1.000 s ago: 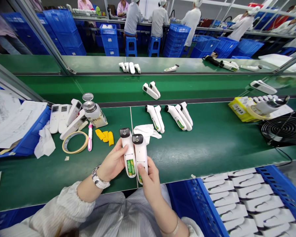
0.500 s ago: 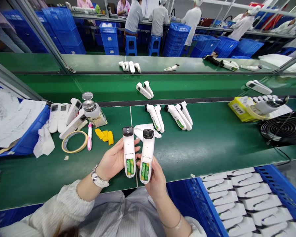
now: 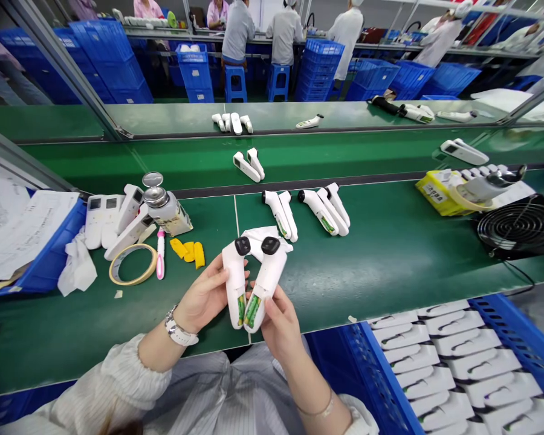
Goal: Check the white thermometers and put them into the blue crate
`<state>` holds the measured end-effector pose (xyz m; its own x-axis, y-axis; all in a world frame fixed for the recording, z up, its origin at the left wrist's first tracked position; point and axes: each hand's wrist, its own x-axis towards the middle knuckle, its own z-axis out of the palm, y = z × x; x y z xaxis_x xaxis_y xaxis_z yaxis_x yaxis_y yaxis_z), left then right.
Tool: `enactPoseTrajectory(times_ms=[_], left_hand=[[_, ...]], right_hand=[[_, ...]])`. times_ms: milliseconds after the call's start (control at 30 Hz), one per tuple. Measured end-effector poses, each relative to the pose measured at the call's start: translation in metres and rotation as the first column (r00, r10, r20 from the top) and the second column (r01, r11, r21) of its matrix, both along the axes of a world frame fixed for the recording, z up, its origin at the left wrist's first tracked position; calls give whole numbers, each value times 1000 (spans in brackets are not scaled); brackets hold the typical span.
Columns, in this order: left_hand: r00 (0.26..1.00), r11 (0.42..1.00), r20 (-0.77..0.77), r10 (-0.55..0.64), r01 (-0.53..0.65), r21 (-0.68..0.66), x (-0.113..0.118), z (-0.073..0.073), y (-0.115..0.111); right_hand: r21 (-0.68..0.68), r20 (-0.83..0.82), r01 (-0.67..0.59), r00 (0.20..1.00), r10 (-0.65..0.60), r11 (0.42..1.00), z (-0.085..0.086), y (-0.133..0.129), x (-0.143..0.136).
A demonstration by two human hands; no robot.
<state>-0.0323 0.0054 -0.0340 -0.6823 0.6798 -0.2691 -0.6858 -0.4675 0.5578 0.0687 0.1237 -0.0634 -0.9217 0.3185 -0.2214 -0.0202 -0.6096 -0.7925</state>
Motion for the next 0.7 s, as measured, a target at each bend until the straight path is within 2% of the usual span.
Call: enactPoseTrajectory(times_ms=[233, 433, 533, 600, 633, 667, 700], left_hand=[[998, 998, -60, -16, 12, -66, 0, -2, 0], [998, 998, -48, -27, 24, -61, 0, -6, 1], [998, 998, -68, -19, 15, -58, 0, -4, 0], [983, 998, -179, -38, 29, -49, 2, 0, -1], [953, 998, -299, -48, 32, -59, 4, 3, -3], [886, 996, -459, -64, 29, -82, 6, 5, -4], [762, 992, -642, -82, 4, -123, 8, 7, -5]], right_hand=[[-37, -1, -9, 1000, 9, 999, -3, -2, -3], [-42, 5, -2, 1000, 2, 999, 0, -3, -4], [-88, 39, -20, 999, 24, 996, 2, -4, -4], [-140, 80, -26, 996, 37, 990, 1, -3, -4], [-157, 108, -20, 993, 38, 987, 0, -1, -4], [-164, 139, -15, 990, 38, 986, -2, 1, -3], [-155, 179, -12, 983, 40, 988, -4, 5, -3]])
